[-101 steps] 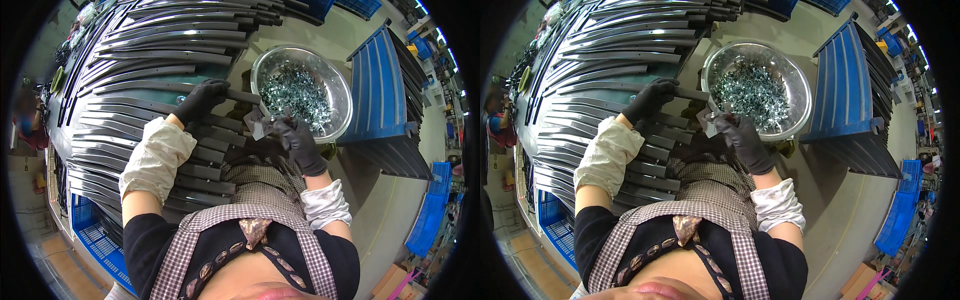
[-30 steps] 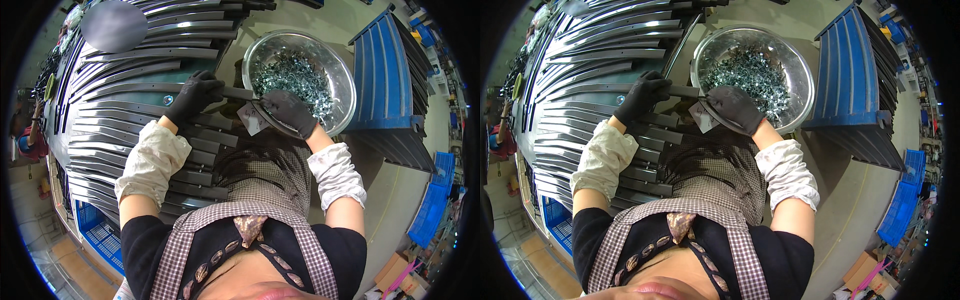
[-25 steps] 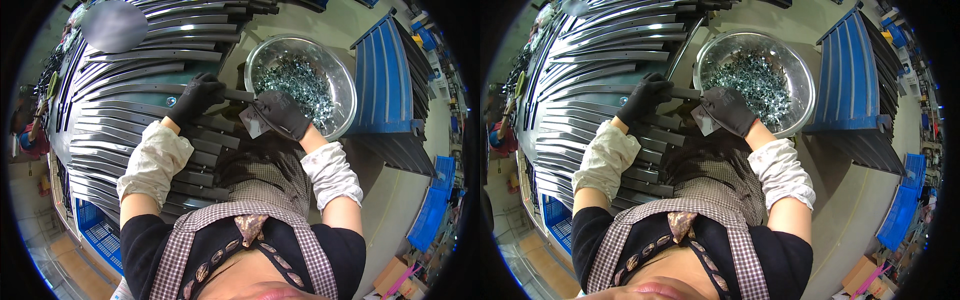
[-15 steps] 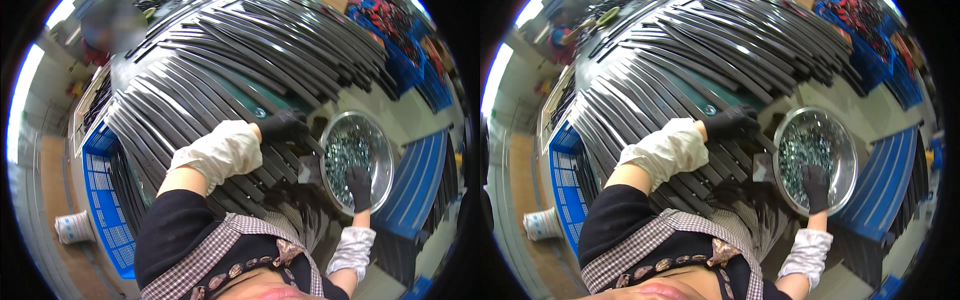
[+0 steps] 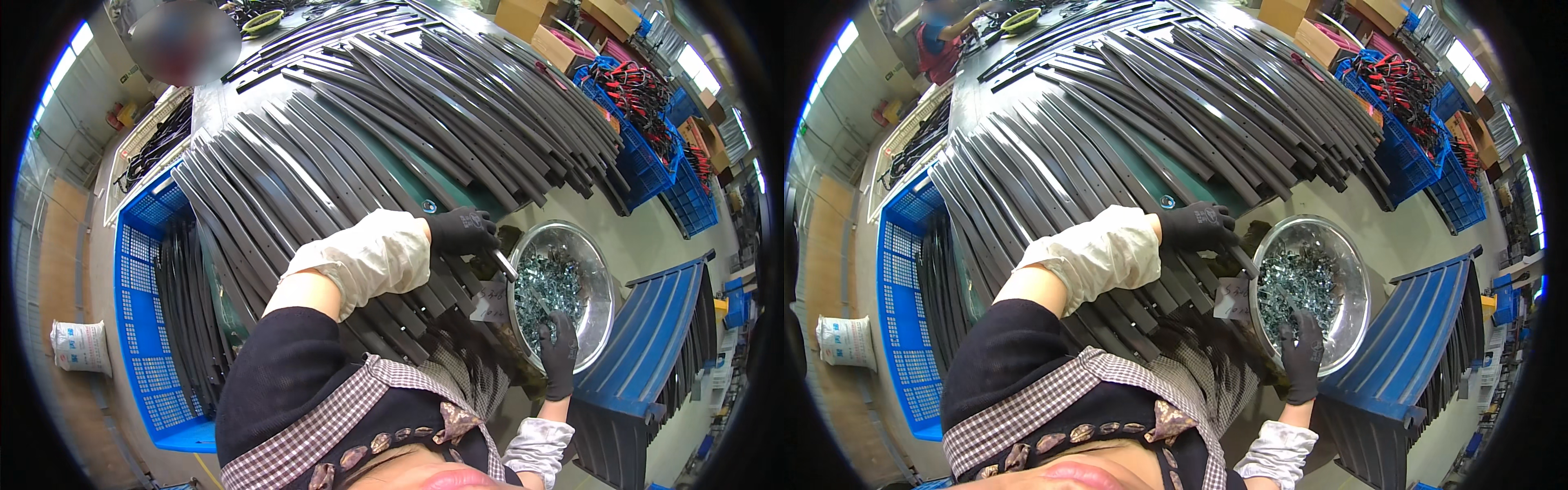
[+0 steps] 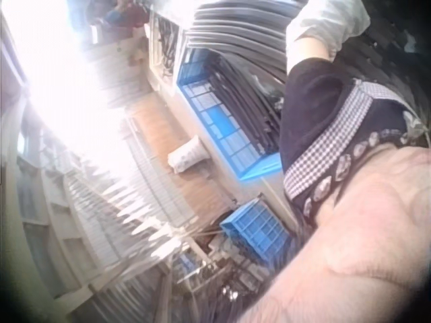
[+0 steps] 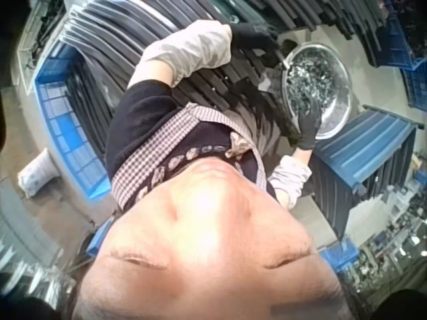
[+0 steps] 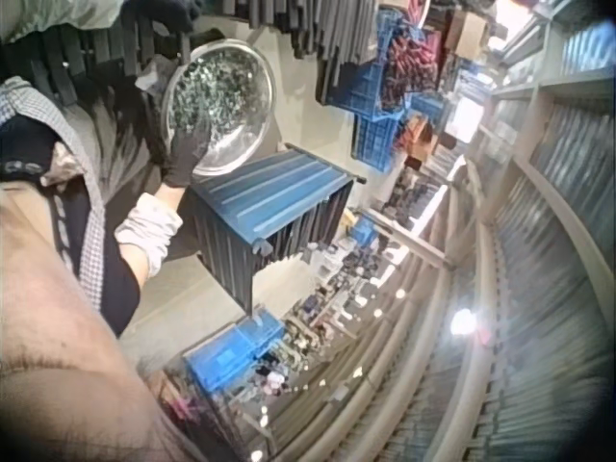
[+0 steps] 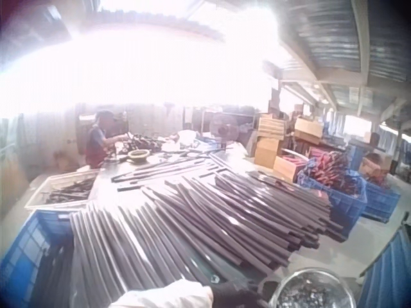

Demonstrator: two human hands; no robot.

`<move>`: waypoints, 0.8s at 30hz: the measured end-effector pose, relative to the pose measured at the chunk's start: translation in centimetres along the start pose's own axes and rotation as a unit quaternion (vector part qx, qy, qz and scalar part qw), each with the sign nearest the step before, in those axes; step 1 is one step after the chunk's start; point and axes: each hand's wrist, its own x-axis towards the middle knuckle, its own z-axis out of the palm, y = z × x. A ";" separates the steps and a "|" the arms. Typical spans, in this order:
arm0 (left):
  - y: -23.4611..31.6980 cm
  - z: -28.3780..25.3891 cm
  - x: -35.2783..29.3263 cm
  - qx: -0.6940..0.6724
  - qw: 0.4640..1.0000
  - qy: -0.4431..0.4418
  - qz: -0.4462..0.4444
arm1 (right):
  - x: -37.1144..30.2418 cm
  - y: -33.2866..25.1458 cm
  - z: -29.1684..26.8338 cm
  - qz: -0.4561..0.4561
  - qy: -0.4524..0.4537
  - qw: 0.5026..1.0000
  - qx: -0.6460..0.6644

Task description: The person inserts small metal fasteners into holes on long, curved metal bars, then places the bars into a blue crate. The person repeats this process for multiple bars, handling them one at a time.

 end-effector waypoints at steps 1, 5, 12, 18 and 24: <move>-0.1 -0.2 -0.2 -0.009 1.000 -0.009 -0.005 | -0.1 -0.5 -0.5 0.001 -0.001 1.000 0.005; -0.3 -0.6 -0.9 -0.046 0.994 -0.099 -0.008 | -0.2 0.1 -1.0 0.024 -0.033 0.999 0.015; 3.8 -3.4 -5.1 -0.052 0.998 -0.012 -0.022 | 3.0 -0.6 0.2 -0.065 -0.049 0.994 0.079; 3.7 -2.0 -6.8 -0.107 0.987 0.003 -0.117 | 6.4 0.9 -1.0 -0.097 -0.083 0.989 0.072; 6.7 -3.3 -5.9 -0.104 0.961 -0.035 -0.253 | 10.6 0.8 -3.3 -0.114 -0.173 0.973 0.105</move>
